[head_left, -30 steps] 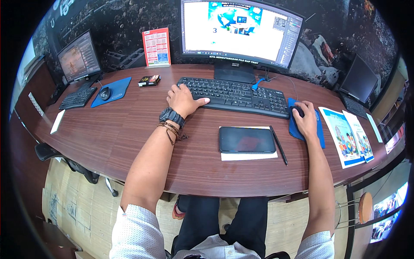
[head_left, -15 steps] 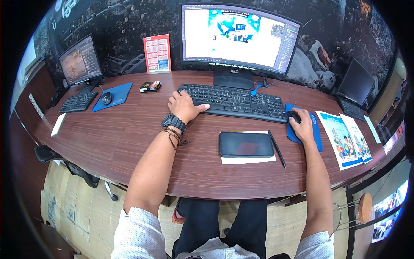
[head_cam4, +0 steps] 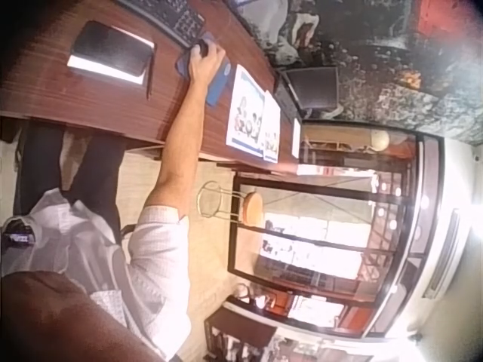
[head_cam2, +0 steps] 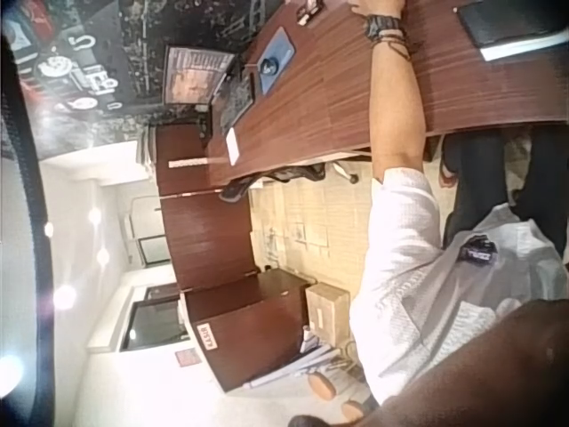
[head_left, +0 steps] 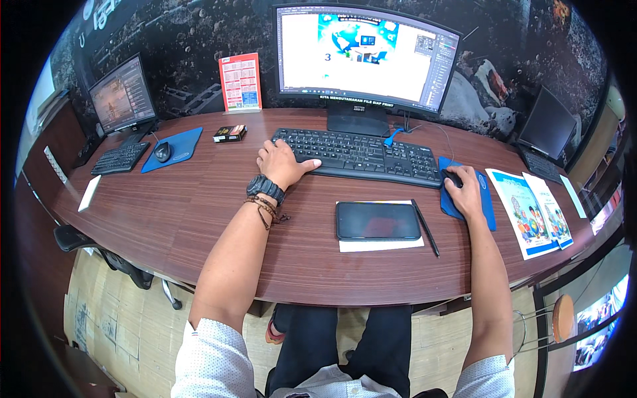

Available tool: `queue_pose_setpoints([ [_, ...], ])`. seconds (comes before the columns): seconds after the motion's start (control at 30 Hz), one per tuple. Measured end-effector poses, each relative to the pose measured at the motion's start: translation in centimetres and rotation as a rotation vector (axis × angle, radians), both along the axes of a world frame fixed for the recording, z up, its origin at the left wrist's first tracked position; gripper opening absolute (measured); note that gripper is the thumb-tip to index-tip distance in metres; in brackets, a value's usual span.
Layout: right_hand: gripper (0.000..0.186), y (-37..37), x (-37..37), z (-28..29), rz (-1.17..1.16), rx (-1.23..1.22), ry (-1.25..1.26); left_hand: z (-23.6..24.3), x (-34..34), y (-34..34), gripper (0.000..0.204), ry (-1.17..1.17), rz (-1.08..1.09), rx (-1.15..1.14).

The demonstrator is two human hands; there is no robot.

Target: Design a digital poster or brochure using graphic design software on a computer.

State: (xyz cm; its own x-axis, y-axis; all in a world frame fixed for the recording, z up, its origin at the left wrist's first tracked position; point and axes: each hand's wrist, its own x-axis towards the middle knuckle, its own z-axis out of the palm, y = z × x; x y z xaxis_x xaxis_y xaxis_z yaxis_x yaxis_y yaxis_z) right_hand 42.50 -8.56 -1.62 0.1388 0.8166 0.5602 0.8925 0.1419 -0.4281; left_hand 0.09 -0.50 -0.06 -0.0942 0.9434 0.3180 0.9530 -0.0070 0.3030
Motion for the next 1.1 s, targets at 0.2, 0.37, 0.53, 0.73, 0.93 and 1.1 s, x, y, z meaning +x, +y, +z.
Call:
queue_pose_setpoints([
  [0.2,0.034,-0.1,0.0,0.0,0.004,0.007,0.006,0.2,0.2,-0.1,0.108,-0.001,0.001,0.005],
  [0.37,0.029,0.0,-1.8,0.6,-0.004,0.120,-0.223,0.7,0.1,-0.2,0.106,-0.054,-0.005,-0.106],
  [0.53,0.022,1.9,-6.7,1.4,0.227,0.069,-0.371,0.7,-0.2,-0.5,0.105,-0.012,0.005,-0.043],
  [0.73,0.025,3.7,-9.6,1.3,0.163,-0.020,-0.377,-0.3,0.2,-0.2,0.109,-0.009,-0.007,0.055],
  [0.93,0.027,3.8,-9.8,0.9,0.177,-0.003,-0.359,0.1,-0.1,-0.1,0.107,-0.025,-0.025,-0.023],
  [1.1,0.026,3.5,-9.8,1.0,0.165,0.015,-0.340,0.1,0.1,-0.1,0.109,-0.017,-0.006,-0.022],
])
